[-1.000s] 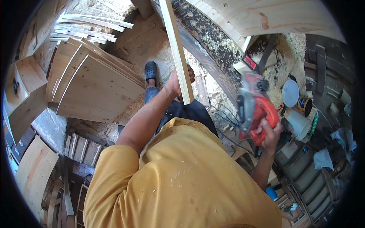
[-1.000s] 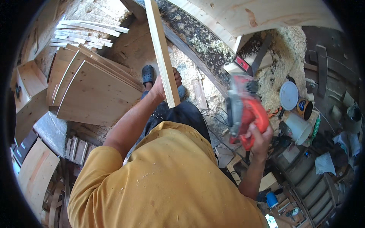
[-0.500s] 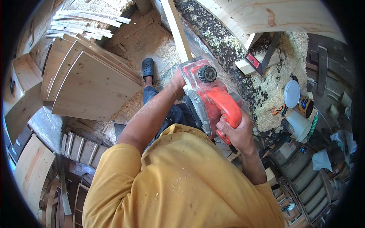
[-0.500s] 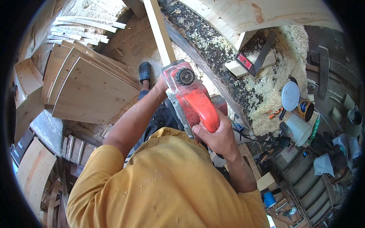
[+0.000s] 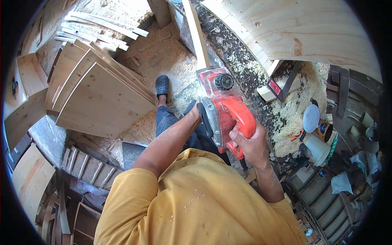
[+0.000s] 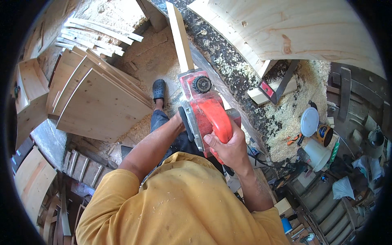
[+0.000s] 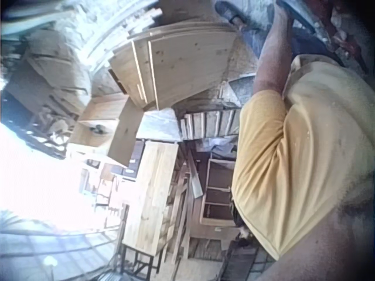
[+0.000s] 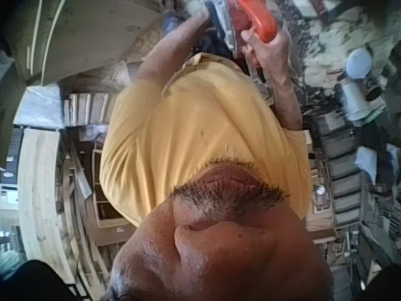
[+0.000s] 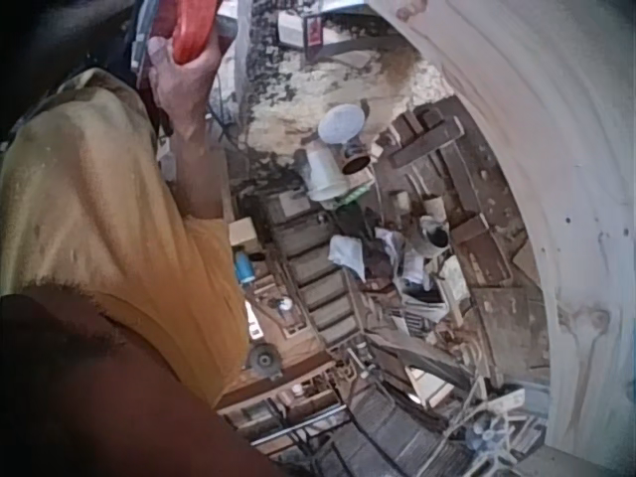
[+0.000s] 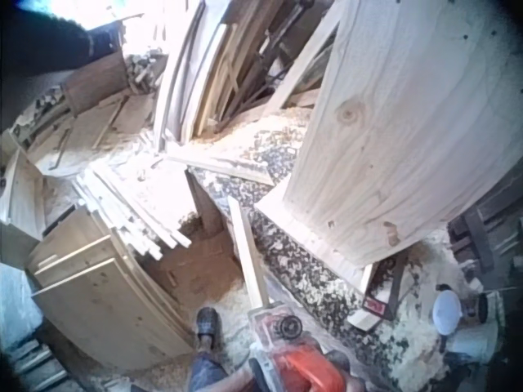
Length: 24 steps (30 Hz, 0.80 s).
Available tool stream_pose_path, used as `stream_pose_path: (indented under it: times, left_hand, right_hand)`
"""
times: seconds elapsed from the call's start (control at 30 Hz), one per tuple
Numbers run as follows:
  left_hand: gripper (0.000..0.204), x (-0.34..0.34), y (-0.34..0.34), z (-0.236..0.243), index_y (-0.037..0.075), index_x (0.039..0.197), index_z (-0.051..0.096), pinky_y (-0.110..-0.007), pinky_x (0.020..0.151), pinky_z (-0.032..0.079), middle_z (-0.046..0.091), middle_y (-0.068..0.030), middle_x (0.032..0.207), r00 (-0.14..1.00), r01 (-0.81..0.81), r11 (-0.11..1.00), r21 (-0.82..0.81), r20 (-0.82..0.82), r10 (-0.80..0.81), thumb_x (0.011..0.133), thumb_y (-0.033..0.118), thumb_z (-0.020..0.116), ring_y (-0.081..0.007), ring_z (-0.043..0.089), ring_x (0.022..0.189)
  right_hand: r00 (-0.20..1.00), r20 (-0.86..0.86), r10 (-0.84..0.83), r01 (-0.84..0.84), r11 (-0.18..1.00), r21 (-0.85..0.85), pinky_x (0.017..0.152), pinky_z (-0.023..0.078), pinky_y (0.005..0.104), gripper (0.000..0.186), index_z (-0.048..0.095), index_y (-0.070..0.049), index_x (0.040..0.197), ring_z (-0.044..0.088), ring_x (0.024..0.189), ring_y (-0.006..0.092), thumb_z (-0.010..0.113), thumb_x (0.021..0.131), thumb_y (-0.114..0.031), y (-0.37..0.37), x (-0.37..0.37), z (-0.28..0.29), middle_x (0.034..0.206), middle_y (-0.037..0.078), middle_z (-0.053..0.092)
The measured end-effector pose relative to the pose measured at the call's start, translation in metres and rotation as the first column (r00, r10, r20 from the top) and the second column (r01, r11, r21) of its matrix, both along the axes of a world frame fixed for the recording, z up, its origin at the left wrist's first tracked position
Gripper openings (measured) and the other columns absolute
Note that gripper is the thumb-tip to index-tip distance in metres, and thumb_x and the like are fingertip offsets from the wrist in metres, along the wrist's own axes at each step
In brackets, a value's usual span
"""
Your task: Marking, sawing, and planing a piece of wood in a workshop.
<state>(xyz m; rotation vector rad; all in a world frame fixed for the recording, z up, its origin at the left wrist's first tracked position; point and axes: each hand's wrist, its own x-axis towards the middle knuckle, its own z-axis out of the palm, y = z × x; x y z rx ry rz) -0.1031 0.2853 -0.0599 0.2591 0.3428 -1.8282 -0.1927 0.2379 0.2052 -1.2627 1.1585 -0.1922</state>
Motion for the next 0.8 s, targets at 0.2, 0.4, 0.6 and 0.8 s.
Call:
stream_pose_path:
  times: [0.2,0.4,0.6,0.8]
  left_hand:
    - [0.029,0.021,-0.014,0.056,0.004,0.115,0.054,-0.038,0.092,0.047,0.060,-0.0113,0.111,0.981,-0.058,0.984,-0.171,-0.194,0.025,0.090,0.019,0.053,-0.0240,0.059,0.100]
    - [0.033,0.015,-0.012,0.040,0.005,0.120,0.051,-0.040,0.097,0.043,0.057,-0.0124,0.117,0.954,-0.156,0.984,-0.090,-0.274,0.126,0.091,0.021,0.052,-0.0256,0.056,0.106]
    - [0.037,0.022,-0.020,0.062,0.005,0.116,0.051,-0.037,0.084,0.048,0.058,-0.0111,0.101,0.971,-0.121,0.991,-0.053,-0.214,0.107,0.093,0.033,0.042,-0.0250,0.059,0.089]
    - [0.034,0.031,-0.017,0.057,0.006,0.108,0.052,-0.036,0.076,0.050,0.057,-0.0090,0.091,0.939,-0.259,0.966,-0.021,-0.237,0.247,0.093,0.035,0.042,-0.0234,0.058,0.081]
  right_hand:
    - [1.000,0.007,-0.012,0.012,1.000,-0.010,0.047,0.045,0.0224,0.030,0.054,-0.001,0.102,0.053,0.055,0.0068,0.070,0.080,-0.013,-0.006,0.017,-0.002,0.069,0.000,0.054]
    - [1.000,-0.023,-0.006,0.006,1.000,0.003,0.049,0.045,0.0231,0.025,0.054,0.000,0.098,0.052,0.054,0.0068,0.069,0.081,-0.011,-0.017,0.036,-0.012,0.068,0.000,0.054]
    - [0.999,0.002,-0.043,0.043,0.999,-0.028,0.049,0.045,0.0230,0.024,0.053,0.000,0.097,0.052,0.054,0.0066,0.068,0.081,-0.011,-0.039,0.067,-0.034,0.067,0.000,0.054]
    - [0.996,0.037,-0.081,0.082,0.996,-0.040,0.048,0.043,0.0225,0.025,0.052,0.000,0.101,0.049,0.052,0.0073,0.066,0.083,-0.009,-0.066,0.116,-0.042,0.064,-0.001,0.051]
